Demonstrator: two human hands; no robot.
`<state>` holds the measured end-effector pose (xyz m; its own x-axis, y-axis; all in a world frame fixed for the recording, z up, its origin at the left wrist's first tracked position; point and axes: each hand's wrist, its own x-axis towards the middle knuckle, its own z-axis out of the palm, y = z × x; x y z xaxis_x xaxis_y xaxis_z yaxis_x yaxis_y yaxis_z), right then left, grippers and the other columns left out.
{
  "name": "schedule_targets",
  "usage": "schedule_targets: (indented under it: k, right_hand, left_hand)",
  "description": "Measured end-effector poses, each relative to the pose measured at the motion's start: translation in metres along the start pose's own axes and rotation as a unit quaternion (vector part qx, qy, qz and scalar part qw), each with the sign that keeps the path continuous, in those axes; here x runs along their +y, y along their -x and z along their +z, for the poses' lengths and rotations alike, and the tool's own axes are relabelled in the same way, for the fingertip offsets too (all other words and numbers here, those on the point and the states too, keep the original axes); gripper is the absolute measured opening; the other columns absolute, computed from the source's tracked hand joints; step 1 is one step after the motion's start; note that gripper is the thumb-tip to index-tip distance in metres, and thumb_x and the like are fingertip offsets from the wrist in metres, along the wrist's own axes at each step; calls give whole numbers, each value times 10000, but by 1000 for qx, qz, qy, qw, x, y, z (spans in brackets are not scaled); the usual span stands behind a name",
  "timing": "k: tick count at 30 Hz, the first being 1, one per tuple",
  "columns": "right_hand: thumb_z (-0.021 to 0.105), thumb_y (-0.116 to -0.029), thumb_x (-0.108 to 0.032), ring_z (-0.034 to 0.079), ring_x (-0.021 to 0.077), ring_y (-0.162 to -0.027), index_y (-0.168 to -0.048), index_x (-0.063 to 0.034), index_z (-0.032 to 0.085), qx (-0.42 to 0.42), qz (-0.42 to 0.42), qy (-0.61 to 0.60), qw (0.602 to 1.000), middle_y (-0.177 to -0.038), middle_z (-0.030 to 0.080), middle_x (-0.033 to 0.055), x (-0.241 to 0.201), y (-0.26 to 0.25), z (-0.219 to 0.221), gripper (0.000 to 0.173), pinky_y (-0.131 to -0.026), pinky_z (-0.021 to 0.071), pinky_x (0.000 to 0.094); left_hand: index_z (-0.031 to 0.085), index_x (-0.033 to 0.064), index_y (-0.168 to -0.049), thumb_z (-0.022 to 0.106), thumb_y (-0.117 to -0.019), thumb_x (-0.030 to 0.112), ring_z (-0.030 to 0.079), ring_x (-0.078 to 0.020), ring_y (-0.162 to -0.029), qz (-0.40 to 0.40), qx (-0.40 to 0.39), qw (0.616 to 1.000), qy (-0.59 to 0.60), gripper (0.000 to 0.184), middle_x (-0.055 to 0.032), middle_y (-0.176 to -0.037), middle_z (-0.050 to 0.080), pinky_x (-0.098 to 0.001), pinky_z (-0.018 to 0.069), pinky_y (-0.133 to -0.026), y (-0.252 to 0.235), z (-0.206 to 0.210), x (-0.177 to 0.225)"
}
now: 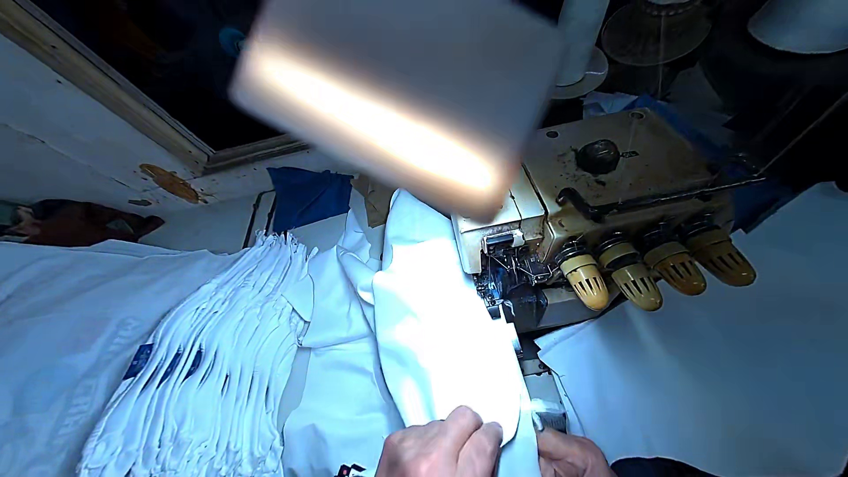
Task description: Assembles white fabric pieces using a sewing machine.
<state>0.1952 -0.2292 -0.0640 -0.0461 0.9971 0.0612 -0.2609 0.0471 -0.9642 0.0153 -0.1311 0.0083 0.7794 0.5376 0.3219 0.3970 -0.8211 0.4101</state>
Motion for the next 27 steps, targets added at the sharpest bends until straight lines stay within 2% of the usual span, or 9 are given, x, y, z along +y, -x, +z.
schedule_targets:
  k: [3, 6, 8, 13, 16, 19, 21, 24, 27]
  right_hand:
    - [621, -889, 74, 654, -46, -710, -1070, -45, 650, 48, 4, -32, 998, -839, 732, -97, -10, -15, 2, 218, -678, 547, 179]
    - [614, -875, 86, 668, -32, -690, -987, -67, 678, 111, 8, -35, 993, -791, 729, -97, -17, -33, 7, 201, -657, 559, 181]
    - [611, -881, 74, 625, -44, -646, -886, -87, 674, 141, 5, -30, 990, -721, 682, -111, -18, -44, 12, 173, -621, 528, 170]
    - [592, -881, 80, 623, -54, -655, -799, -80, 684, 192, -18, -7, 981, -701, 674, -101, -18, -59, 21, 202, -627, 527, 157]
    - [562, -877, 69, 522, -72, -576, -685, -104, 608, 213, -33, 19, 976, -613, 567, -115, -13, -60, 24, 263, -553, 442, 133]
    - [604, -909, 48, 570, -57, -598, -803, -69, 674, 209, -24, 1, 978, -659, 624, -107, -13, -56, 23, 172, -577, 489, 143]
    - [614, -910, 55, 633, -43, -667, -896, -64, 714, 211, -26, -21, 977, -755, 697, -97, -14, -49, 20, 156, -633, 541, 156]
    - [603, -901, 53, 631, -60, -730, -875, -96, 744, 207, -31, -16, 978, -819, 715, -115, -14, -39, 14, 207, -673, 534, 145]
    - [614, -902, 36, 596, -85, -686, -855, -106, 753, 189, -23, -11, 982, -778, 702, -133, -13, -34, 10, 204, -634, 498, 123]
  left_hand:
    - [757, 57, -918, 611, -960, 73, 586, -160, -528, 22, 12, 997, -79, 153, -78, -733, 660, -267, 425, -431, -22, 5, -6]
    - [723, 86, -826, 572, -950, 100, 521, -129, -465, 55, 56, 984, -157, 196, -38, -671, 593, -243, 360, -381, -47, 8, -14]
    - [687, 88, -753, 575, -920, 116, 513, -130, -442, 59, 72, 976, -195, 203, -30, -633, 557, -249, 353, -360, -62, 11, -15]
    - [671, 74, -681, 610, -907, 188, 550, -170, -439, 3, 107, 969, -224, 260, -25, -561, 530, -295, 380, -365, -83, 26, -15]
    - [677, 106, -674, 635, -832, 178, 558, -144, -458, -30, 121, 971, -204, 179, 2, -570, 541, -289, 383, -371, -78, 27, -15]
    - [716, 115, -774, 580, -813, 184, 637, -169, -565, -60, 109, 973, -192, 157, -9, -667, 631, -328, 465, -443, -63, 17, -19]
    - [704, 117, -751, 537, -832, 188, 649, -193, -620, -79, 93, 973, -196, 198, -16, -698, 644, -357, 478, -505, -53, 6, -25]
    - [671, 151, -690, 508, -842, 217, 600, -156, -648, -92, 79, 979, -162, 232, 21, -678, 605, -369, 444, -639, -39, -12, -32]
    - [720, 154, -764, 541, -876, 186, 597, -111, -697, -76, 76, 990, -87, 214, 24, -698, 643, -354, 417, -823, -29, -25, -35]
